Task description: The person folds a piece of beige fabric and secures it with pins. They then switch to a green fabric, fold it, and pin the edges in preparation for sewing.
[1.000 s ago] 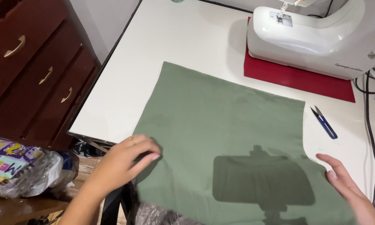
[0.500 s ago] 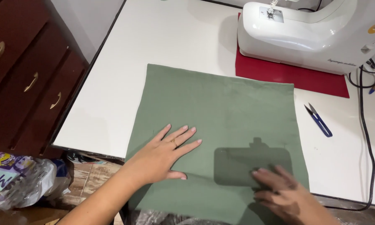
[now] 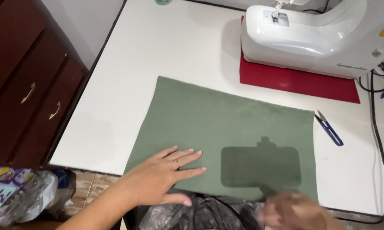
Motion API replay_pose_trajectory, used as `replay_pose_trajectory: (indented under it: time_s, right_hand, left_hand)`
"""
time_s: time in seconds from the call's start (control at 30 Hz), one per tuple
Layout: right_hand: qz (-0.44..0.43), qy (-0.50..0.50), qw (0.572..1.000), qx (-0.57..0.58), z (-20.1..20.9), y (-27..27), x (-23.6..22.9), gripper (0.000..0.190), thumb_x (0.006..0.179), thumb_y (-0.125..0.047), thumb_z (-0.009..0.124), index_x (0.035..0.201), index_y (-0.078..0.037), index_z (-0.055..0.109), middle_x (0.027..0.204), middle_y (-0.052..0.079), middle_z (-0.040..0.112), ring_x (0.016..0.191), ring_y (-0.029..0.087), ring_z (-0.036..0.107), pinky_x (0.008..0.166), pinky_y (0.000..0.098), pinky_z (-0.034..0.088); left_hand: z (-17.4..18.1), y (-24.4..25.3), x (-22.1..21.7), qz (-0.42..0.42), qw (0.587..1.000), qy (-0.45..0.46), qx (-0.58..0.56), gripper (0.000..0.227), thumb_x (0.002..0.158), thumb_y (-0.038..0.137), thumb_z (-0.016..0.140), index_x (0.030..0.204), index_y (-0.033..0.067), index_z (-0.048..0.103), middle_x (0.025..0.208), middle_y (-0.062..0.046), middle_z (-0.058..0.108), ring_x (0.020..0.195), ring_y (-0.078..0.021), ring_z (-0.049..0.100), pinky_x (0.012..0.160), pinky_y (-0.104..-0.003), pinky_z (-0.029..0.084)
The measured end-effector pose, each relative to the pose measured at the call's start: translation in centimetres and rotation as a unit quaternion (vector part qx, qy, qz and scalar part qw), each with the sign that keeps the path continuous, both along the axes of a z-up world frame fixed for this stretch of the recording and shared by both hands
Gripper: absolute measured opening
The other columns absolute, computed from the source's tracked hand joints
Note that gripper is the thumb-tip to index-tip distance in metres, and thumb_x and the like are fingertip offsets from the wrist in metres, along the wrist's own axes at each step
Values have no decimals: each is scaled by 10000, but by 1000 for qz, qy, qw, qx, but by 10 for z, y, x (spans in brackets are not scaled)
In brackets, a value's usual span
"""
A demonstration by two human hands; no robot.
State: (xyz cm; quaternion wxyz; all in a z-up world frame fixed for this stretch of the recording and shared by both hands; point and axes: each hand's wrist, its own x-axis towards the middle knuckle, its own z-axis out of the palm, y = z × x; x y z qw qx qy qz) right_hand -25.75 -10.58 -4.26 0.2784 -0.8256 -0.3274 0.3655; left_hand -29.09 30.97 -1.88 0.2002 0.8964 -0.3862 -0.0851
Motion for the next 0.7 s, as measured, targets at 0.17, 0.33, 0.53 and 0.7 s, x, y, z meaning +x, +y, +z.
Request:
replay_pose_trajectory:
  time_s: [0.17, 0.33, 0.53, 0.7]
  right_hand:
    - [78, -312, 941, 109, 35, 69, 81, 600, 987, -389, 551, 1522, -145, 430, 1593, 102, 460, 1432, 331, 468, 1165, 550, 394]
    - [101, -361, 927, -8, 25, 114, 124, 644, 1026, -476, 518, 1560, -144, 377, 1664, 50, 328, 1516, 265, 287, 1228, 495, 196]
    - [18, -403, 911, -86, -12, 44, 182, 772, 964, -611, 476, 1614, -225, 320, 1633, 47, 393, 1499, 263, 344, 1230, 496, 233]
    - [-69, -364, 900, -231, -16, -18, 198, 848, 949, -702, 355, 1650, -251, 197, 1707, 2, 209, 1567, 218, 180, 1280, 444, 115]
  left_hand:
    - [5, -14, 71, 31, 997, -54, 35, 668, 1018, 581, 335, 1529, 161, 421, 1584, -141, 384, 1368, -324, 405, 1135, -524, 296]
    - [-13, 6, 148, 46, 984, -154, 80, 747, 961, 658, 438, 1566, 224, 373, 1653, -78, 337, 1511, -288, 309, 1230, -553, 202]
    - [-17, 30, 136, 203, 967, -30, 150, 773, 956, 725, 385, 1606, 329, 256, 1689, 1, 211, 1538, -246, 202, 1226, -569, 143]
    - [-23, 33, 131, 305, 938, -21, 161, 802, 969, 731, 344, 1625, 287, 218, 1699, -33, 183, 1546, -267, 186, 1249, -515, 136]
